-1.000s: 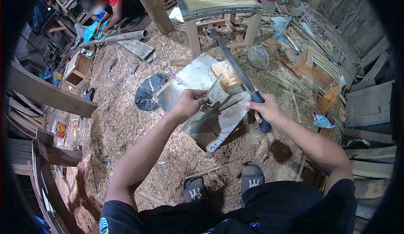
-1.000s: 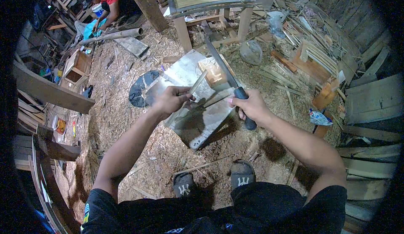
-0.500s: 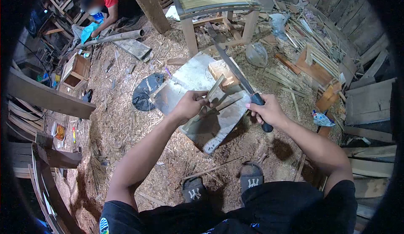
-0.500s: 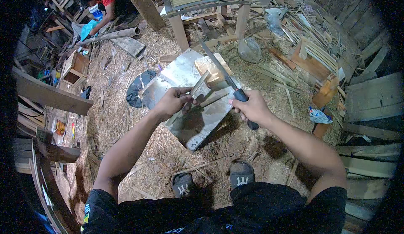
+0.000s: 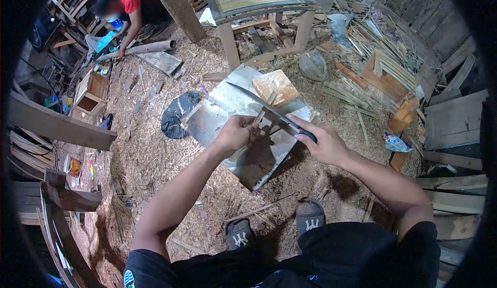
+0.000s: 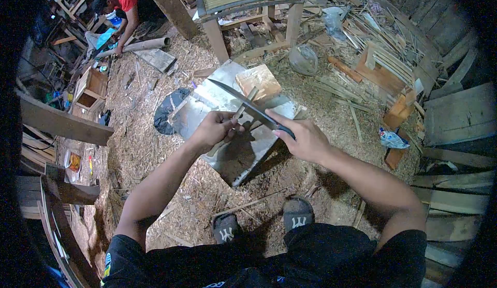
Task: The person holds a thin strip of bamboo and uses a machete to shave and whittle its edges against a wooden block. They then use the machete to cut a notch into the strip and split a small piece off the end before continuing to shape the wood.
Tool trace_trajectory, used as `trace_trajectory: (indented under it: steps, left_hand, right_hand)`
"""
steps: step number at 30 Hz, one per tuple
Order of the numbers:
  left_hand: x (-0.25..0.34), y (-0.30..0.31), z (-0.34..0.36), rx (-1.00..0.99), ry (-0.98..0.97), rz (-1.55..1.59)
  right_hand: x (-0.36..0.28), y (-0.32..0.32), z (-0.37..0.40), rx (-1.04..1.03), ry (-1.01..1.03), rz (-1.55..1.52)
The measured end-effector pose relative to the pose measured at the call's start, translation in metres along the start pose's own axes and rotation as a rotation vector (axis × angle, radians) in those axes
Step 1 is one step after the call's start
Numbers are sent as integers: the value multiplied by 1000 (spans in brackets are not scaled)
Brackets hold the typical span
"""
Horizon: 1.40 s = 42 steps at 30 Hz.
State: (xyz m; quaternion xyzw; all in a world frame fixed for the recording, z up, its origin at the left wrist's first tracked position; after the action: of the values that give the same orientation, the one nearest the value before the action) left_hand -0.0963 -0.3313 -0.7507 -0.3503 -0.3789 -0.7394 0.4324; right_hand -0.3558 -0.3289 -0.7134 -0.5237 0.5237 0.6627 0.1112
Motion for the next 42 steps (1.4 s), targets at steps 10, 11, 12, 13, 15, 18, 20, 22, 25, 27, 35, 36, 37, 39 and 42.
trace_trajectory:
  steps: [10, 11, 12, 13, 15, 18, 20, 22, 25, 27, 35, 36, 37, 39, 42]
  left_hand:
    - [-9, -1, 2, -170, -44, -8]
    - [-7, -2, 4, -170, -43, -6]
    - [-5, -2, 7, -111, -48, 2]
    - [-3, -3, 8, -52, -53, 11]
    - [1, -6, 6, 27, -73, -32]
    - [0, -6, -1, 132, -53, -91]
    - [-5, -4, -9, 159, -15, -101]
    - [-16, -2, -16, 183, 32, -183]
    - [-8, -1, -10, 252, 28, -293]
    - [-17, -5, -12, 262, -26, -275]
    - [8, -1, 20, 269, 4, -273]
    - [7, 2, 18, 275, 11, -263]
    - [5, 2, 16, 275, 20, -248]
    - [-3, 0, 7, 255, 44, -137]
    - [-1, -3, -1, 138, 82, 90]
  right_hand:
    - [8, -11, -11, -35, 68, 85]
    - [10, -12, -13, -37, 67, 84]
    - [11, -12, -14, -15, 84, 108]
    - [11, -12, -15, 8, 100, 132]
    - [9, -12, -21, 24, 125, 85]
    - [7, -15, -24, 9, 117, 61]
    - [8, -17, -24, -28, 85, 91]
    - [12, -22, -22, -108, 48, 242]
    - [10, -22, -20, -82, 106, 325]
    - [12, -19, -19, -75, 140, 388]
    - [51, 31, -27, 48, -56, 367]
    - [49, 25, -26, 40, -56, 366]
    - [45, 19, -22, 120, -17, 255]
    - [40, 14, -21, 220, 73, 143]
    - [37, 0, -22, 120, 11, 104]
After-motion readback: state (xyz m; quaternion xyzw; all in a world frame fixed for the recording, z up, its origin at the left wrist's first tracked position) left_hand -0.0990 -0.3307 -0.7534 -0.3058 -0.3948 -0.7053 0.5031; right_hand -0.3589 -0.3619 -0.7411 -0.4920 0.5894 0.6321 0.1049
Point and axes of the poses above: each hand's wrist, its own z-axis away from the middle knuckle, its own y-axis out of the back of the hand, x = y × z, the point moved 3 cm from there along -z, towards the middle knuckle, and after that the axes turned 10 degrees about -z, right-handed, at the moved point
